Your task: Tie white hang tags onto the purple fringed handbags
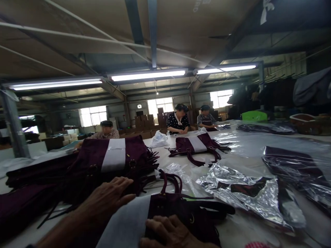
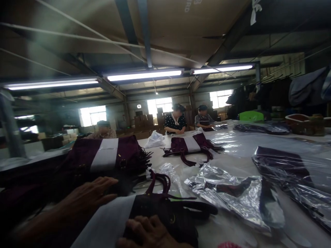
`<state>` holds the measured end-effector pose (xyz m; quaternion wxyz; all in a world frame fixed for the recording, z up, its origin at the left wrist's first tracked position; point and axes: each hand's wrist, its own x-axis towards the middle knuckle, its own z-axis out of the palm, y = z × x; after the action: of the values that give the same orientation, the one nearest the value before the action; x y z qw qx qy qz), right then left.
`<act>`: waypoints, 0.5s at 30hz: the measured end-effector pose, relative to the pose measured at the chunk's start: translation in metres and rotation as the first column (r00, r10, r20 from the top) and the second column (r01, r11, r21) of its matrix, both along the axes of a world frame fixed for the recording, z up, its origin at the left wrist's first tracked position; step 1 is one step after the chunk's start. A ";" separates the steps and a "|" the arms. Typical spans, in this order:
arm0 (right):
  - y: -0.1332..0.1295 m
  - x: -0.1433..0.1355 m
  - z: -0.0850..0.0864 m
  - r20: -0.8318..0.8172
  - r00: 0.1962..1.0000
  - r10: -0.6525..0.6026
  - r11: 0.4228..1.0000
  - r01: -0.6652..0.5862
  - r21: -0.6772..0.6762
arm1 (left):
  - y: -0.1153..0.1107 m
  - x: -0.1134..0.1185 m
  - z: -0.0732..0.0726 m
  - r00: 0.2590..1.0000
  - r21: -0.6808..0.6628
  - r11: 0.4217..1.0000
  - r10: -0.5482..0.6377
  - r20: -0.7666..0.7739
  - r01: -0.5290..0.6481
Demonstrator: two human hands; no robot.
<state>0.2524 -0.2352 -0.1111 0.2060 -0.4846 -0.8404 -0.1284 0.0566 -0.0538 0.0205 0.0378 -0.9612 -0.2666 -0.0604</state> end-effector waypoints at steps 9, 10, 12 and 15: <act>0.034 0.082 0.079 -0.525 0.818 -0.235 0.872 -0.062 -0.486 | 0.002 0.017 -0.108 0.995 -0.132 0.989 -0.055 0.084 0.065; 0.052 0.099 0.092 -0.498 0.771 -0.398 0.864 0.134 -0.485 | 0.005 0.016 -0.109 0.993 -0.123 0.989 -0.066 0.097 0.078; 0.094 0.134 0.103 -0.399 0.666 -0.630 0.771 0.472 -0.429 | 0.011 0.016 -0.111 0.990 -0.107 0.990 -0.082 0.114 0.094; 0.151 0.175 0.087 -0.301 0.546 -0.782 0.621 0.639 -0.454 | 0.019 0.018 -0.121 0.993 -0.119 0.991 -0.041 0.110 0.054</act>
<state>0.4274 -0.0843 -0.0242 0.2588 -0.8259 -0.4989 0.0458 0.0749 -0.0347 -0.1003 -0.0368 -0.9631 -0.2485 -0.0963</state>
